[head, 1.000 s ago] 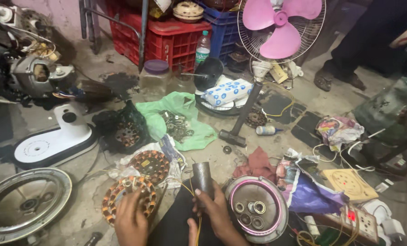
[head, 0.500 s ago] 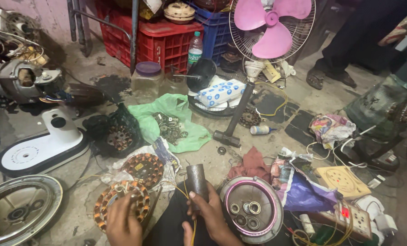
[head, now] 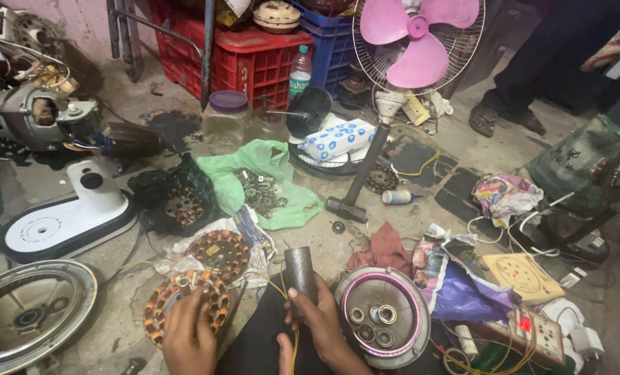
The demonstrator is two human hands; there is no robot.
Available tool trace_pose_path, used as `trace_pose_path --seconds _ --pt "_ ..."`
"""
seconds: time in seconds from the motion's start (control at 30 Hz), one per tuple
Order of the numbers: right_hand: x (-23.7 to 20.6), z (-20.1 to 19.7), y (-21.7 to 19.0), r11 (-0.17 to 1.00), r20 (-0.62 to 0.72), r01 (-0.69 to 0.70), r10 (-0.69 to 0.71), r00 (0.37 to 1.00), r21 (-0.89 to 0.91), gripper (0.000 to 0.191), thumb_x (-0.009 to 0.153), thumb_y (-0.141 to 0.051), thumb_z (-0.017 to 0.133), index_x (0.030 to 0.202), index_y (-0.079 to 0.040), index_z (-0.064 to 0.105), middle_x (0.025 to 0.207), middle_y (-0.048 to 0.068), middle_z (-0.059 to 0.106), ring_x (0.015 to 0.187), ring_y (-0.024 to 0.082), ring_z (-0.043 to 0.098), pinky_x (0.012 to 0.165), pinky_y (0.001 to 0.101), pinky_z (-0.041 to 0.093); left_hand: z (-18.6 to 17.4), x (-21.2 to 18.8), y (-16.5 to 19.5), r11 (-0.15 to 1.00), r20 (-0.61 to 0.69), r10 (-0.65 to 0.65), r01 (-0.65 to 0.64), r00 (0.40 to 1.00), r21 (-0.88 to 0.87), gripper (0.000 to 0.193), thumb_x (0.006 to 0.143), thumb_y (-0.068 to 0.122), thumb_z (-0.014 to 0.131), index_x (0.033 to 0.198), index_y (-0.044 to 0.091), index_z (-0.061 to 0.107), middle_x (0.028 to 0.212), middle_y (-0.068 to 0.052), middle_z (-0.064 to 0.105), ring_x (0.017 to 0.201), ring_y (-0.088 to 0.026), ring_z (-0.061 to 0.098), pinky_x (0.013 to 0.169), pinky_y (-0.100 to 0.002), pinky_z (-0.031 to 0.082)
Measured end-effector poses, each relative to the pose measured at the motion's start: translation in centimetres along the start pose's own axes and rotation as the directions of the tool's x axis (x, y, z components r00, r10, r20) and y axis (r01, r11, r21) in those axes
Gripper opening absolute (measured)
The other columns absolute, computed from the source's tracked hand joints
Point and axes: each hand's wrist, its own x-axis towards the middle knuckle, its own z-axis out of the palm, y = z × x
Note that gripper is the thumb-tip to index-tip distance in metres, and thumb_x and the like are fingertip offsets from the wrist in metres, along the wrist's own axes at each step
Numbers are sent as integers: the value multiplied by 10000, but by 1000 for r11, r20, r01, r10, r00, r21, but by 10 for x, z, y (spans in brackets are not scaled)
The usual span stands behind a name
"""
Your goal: The person sits on the workshop floor with a ceiling fan motor stator on their lap. They hold a metal cylindrical sleeve over the rotor shaft and strike it with a hammer to drive the shaft into the stator, repositioning the assembly and repeating the hammering on the other end.
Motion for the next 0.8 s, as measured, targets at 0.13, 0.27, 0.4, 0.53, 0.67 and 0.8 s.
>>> trace_pose_path --seconds 0.13,0.27,0.4,0.53,0.67,0.8 --pt "-1 0 -2 1000 1 7 -7 1000 -6 555 877 -260 717 1353 -56 517 829 88 680 594 164 664 498 279 507 -2 2 5 1000 -9 13 -13 1000 18 305 893 14 679 1197 31 706 1081 -138 709 1031 -320 671 911 -409 520" --pt "0 0 1 999 -44 -34 32 999 -30 602 854 -282 711 1380 -79 499 823 88 670 599 165 657 504 283 505 -8 6 9 999 -83 4 -1 997 47 276 860 37 728 1136 30 708 1077 -143 711 1052 -318 673 940 -413 520" --pt "2 -11 8 990 1 -25 25 1000 136 479 901 -304 677 1290 -61 538 845 103 689 657 191 664 564 313 504 -6 4 11 998 -263 -52 42 963 -43 324 839 65 805 1114 -9 651 1166 -198 671 1111 -333 666 956 -423 529" --pt "11 -29 13 894 25 -131 133 991 429 401 950 -370 621 1187 -48 590 874 106 693 719 200 661 650 333 518 -1 5 9 847 -100 -486 439 868 -300 299 820 38 815 1061 -14 647 990 -177 682 747 -316 682 652 -409 541" --pt "19 -35 16 785 82 -211 202 976 582 428 972 -462 580 1130 -64 590 867 109 687 682 199 623 630 318 482 -1 16 2 988 -209 -71 41 975 -147 300 831 38 775 1099 -2 647 1126 -177 683 883 -272 689 766 -340 553" --pt "18 -35 17 776 101 -212 189 977 594 445 968 -467 558 1180 -80 620 863 102 682 671 177 603 614 301 459 3 20 2 997 -246 16 -35 969 -74 246 901 12 712 1145 18 689 1062 -156 707 966 -288 705 851 -341 565"
